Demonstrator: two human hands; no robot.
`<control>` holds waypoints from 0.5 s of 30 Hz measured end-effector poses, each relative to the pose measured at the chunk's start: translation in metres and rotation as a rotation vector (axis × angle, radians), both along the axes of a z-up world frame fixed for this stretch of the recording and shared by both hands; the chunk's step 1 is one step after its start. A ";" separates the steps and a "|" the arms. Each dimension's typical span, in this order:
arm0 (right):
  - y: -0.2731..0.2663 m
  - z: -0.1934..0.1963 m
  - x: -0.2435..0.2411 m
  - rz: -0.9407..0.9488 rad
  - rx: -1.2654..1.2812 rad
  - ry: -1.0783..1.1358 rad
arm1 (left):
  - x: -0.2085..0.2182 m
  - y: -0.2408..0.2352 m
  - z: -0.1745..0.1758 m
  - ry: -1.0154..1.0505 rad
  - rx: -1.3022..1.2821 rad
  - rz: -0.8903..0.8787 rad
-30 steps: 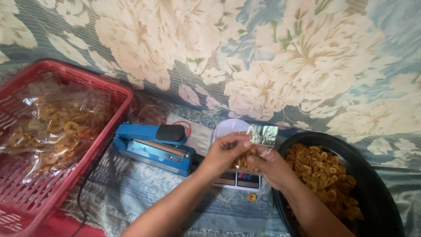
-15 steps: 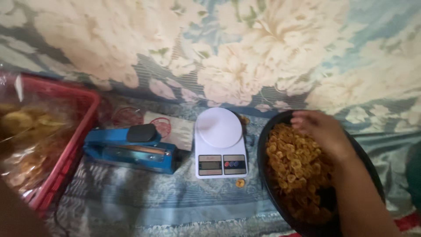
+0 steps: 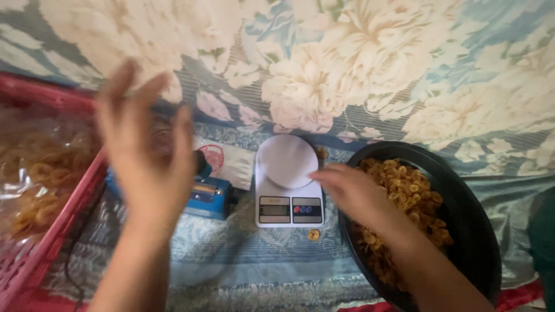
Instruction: The person scoops fried snacks from a black bowl into a clear plastic bag placed on a digital scale. They then use a blue heat sealer to seal the bag and place it into a red basket. This process is repeated for multiple bags.
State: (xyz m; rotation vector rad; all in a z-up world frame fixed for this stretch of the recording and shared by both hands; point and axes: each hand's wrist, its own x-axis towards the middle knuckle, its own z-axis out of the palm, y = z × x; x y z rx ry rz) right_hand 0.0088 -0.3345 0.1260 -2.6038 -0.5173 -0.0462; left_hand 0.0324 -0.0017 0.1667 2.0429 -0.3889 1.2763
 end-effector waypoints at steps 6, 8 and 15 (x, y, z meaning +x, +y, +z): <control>0.098 -0.082 0.084 0.333 -0.209 -0.326 | 0.013 -0.039 0.018 0.085 -0.115 -0.203; 0.119 -0.107 0.098 0.333 -0.231 -0.573 | 0.012 -0.049 0.021 0.110 -0.131 -0.224; 0.133 -0.132 0.088 0.264 -0.364 -0.306 | 0.013 -0.047 0.031 0.115 -0.115 -0.272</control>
